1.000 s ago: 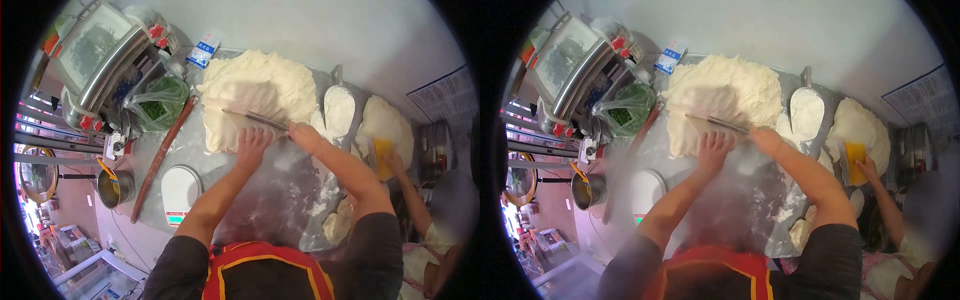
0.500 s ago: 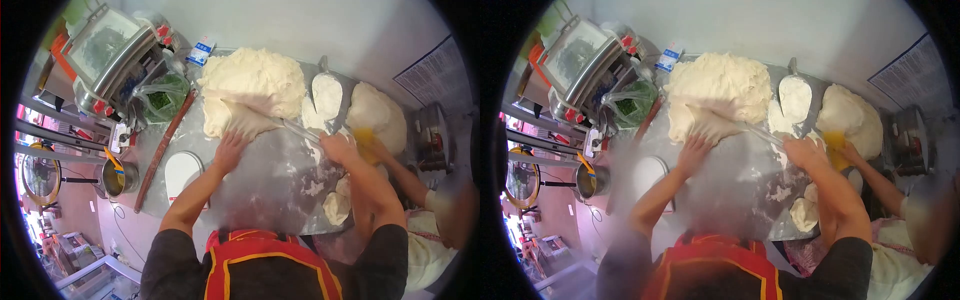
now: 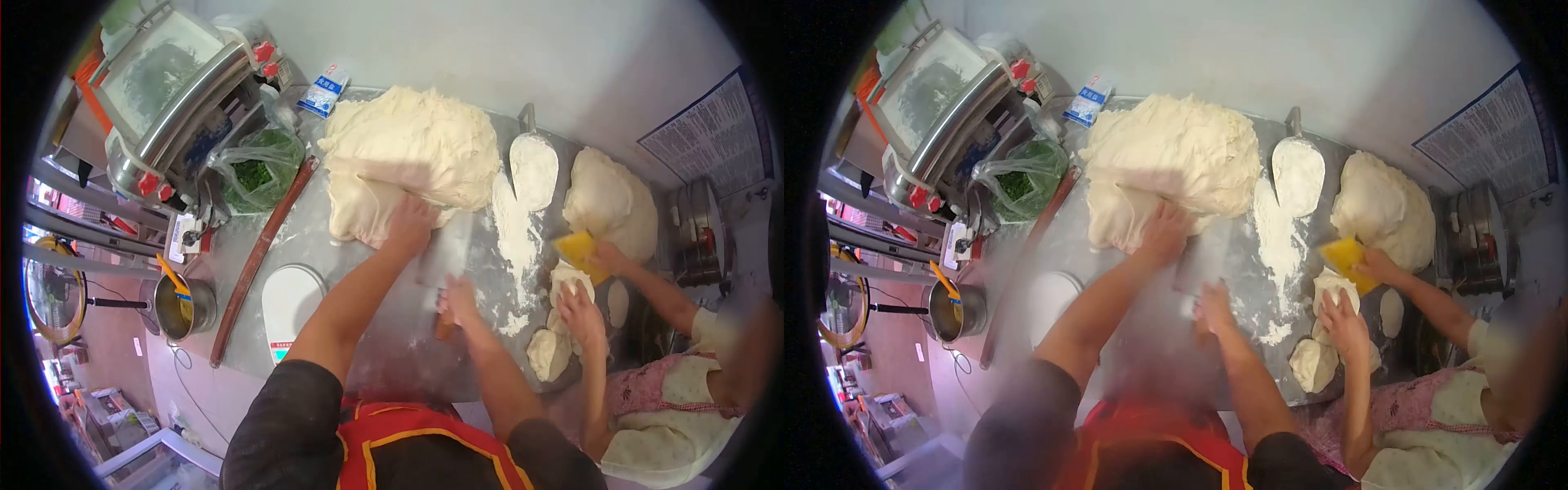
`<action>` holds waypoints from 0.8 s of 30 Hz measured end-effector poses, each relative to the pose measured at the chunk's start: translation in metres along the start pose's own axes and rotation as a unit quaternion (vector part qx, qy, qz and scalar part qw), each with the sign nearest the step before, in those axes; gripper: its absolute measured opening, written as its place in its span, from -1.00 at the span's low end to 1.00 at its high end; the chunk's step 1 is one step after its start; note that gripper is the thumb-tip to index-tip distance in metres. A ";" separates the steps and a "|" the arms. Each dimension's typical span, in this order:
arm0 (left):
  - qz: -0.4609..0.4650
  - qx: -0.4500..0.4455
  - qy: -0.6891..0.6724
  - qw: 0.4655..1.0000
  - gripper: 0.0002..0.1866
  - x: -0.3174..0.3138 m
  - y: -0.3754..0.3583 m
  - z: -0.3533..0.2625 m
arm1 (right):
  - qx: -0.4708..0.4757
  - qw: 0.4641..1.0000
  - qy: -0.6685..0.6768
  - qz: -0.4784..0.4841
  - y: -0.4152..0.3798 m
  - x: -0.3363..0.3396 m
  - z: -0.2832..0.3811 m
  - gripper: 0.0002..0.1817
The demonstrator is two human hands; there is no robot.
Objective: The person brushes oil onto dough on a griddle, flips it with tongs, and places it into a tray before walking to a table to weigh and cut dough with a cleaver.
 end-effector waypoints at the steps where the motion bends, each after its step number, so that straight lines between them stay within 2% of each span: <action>1: 0.001 0.009 0.004 1.000 -0.54 -0.003 0.000 0.002 | 0.058 0.992 -0.114 0.001 0.001 -0.031 0.012 -0.78; 2: 0.010 0.006 -0.036 0.999 -0.59 0.007 -0.004 0.001 | 0.114 0.967 -0.227 0.003 -0.003 -0.061 0.020 -0.77; 4: 0.031 0.000 -0.115 0.993 -0.68 0.047 -0.033 0.002 | 0.166 0.930 -0.322 -0.061 0.019 -0.053 -0.001 -0.75; 6: -0.057 -0.051 -0.097 0.992 -0.71 0.045 -0.081 0.005 | 0.217 0.885 -0.406 -0.072 -0.001 -0.062 0.002 -0.72; 8: -0.035 -0.119 -0.053 0.991 -0.58 0.044 -0.128 0.001 | 0.256 0.840 -0.478 -0.029 -0.091 -0.089 0.023 -0.66; 9: -0.006 -0.107 -0.073 0.992 -0.53 0.045 -0.141 -0.005 | 0.221 0.814 -0.536 -0.028 -0.107 -0.079 0.024 -0.62; 11: 0.048 -0.079 -0.106 0.990 -0.42 0.069 -0.160 -0.010 | 0.253 0.738 -0.615 -0.114 -0.123 -0.045 0.043 -0.60; 13: -0.019 -0.048 -0.126 0.991 -0.35 0.122 -0.146 -0.021 | 0.313 0.680 -0.629 -0.210 -0.142 -0.028 0.077 -0.63; 14: -0.054 -0.035 -0.133 0.989 -0.32 0.140 -0.136 -0.019 | 0.311 0.679 -0.627 -0.220 -0.155 -0.037 0.100 -0.64; 16: -0.218 0.096 -0.128 0.963 -0.25 0.120 -0.132 0.045 | 0.329 0.623 -0.679 -0.205 -0.171 -0.080 0.132 -0.70; 18: -0.192 0.266 -0.017 0.944 -0.18 0.092 -0.124 0.111 | 0.363 0.563 -0.718 -0.188 -0.171 -0.127 0.163 -0.73; 21: -0.162 0.408 -0.209 0.874 -0.12 0.065 -0.117 0.168 | 0.420 0.493 -0.748 -0.144 -0.152 -0.191 0.183 -0.75; 24: -0.138 0.406 -0.273 0.861 -0.16 0.052 -0.119 0.168 | 0.440 0.428 -0.785 -0.080 -0.114 -0.247 0.185 -0.76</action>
Point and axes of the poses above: each hand's wrist, its own y-axis towards the middle knuckle, its own x-axis out of the back of the hand, z = x × y, the point moved 10 cm from there along y, towards the middle knuckle, and after that the axes turned 12 degrees about -x, right-handed, at the moved point
